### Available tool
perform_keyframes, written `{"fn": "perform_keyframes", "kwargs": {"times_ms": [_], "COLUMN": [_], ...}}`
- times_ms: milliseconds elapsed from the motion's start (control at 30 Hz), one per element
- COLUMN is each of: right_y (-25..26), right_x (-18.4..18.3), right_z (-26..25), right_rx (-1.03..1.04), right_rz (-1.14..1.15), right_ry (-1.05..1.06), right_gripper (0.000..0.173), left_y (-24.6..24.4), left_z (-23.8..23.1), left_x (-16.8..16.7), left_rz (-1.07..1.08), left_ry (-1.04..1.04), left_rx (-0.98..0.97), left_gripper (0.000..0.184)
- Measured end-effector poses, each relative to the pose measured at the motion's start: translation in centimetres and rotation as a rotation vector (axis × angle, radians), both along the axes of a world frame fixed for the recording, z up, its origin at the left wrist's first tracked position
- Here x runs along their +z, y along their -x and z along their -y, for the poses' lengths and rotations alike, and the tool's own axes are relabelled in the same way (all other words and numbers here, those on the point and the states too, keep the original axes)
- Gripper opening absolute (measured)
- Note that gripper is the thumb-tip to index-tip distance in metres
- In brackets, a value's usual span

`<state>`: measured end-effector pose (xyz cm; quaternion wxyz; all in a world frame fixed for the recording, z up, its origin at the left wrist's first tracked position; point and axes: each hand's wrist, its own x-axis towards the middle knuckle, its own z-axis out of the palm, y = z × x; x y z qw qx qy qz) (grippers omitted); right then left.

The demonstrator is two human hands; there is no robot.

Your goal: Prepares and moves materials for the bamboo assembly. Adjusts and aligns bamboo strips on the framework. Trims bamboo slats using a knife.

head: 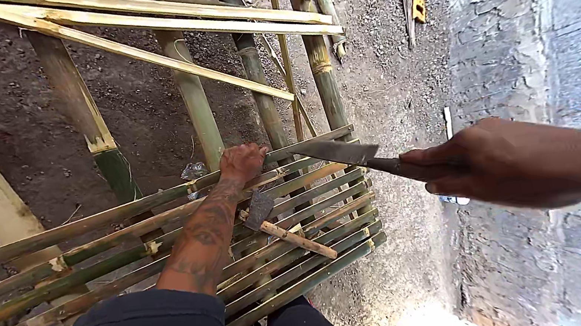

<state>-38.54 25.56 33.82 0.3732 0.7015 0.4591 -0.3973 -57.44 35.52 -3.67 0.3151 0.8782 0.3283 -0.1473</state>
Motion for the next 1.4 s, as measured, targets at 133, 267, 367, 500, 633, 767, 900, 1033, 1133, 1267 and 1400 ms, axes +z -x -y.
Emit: {"fn": "perform_keyframes", "kwargs": {"times_ms": [133,267,367,500,633,767,900,1033,1133,1267,1400], "right_y": [-0.5,0.6,0.4,0.7,2.4,2.2,-0.1,3.9,5.4,1.8,2.7], "right_x": [0.0,-0.3,-0.1,-0.2,-0.1,-0.2,-0.1,0.0,-0.2,0.0,-0.1], "right_z": [-0.9,1.6,1.0,-0.6,1.0,0.7,-0.8,0.1,1.1,-0.2,0.1], "right_rx": [-0.226,0.685,0.339,-0.372,0.540,0.356,-0.445,0.415,0.606,-0.231,-0.046], "right_rz": [0.008,0.103,0.062,0.004,0.103,0.084,-0.004,0.118,0.134,0.014,0.060], "right_ry": [0.000,-0.104,-0.009,0.038,-0.046,-0.012,0.021,-0.010,-0.116,0.039,0.048], "right_gripper": [0.040,0.047,0.048,0.043,0.045,0.047,0.047,0.047,0.039,0.043,0.047], "left_y": [-0.1,-0.2,-0.2,-0.1,-0.1,-0.1,-0.1,-0.1,0.0,-0.1,0.1], "left_z": [0.1,-0.1,0.1,-0.1,-0.1,-0.1,-0.1,-0.1,-0.1,-0.1,0.0], "left_x": [0.2,0.3,0.2,0.1,0.1,0.1,0.2,0.2,0.1,0.4,0.0], "left_rz": [-0.012,-0.026,-0.014,-0.020,0.013,-0.007,0.011,0.005,0.004,0.004,0.004], "left_ry": [0.015,0.004,-0.008,0.022,0.007,0.018,0.017,0.018,0.013,0.007,0.007], "left_rx": [0.002,-0.011,-0.015,-0.007,-0.017,-0.017,-0.011,-0.024,-0.029,-0.025,-0.025], "left_gripper": [0.061,0.062,0.063,0.063,0.060,0.061,0.061,0.060,0.060,0.062,0.064]}}
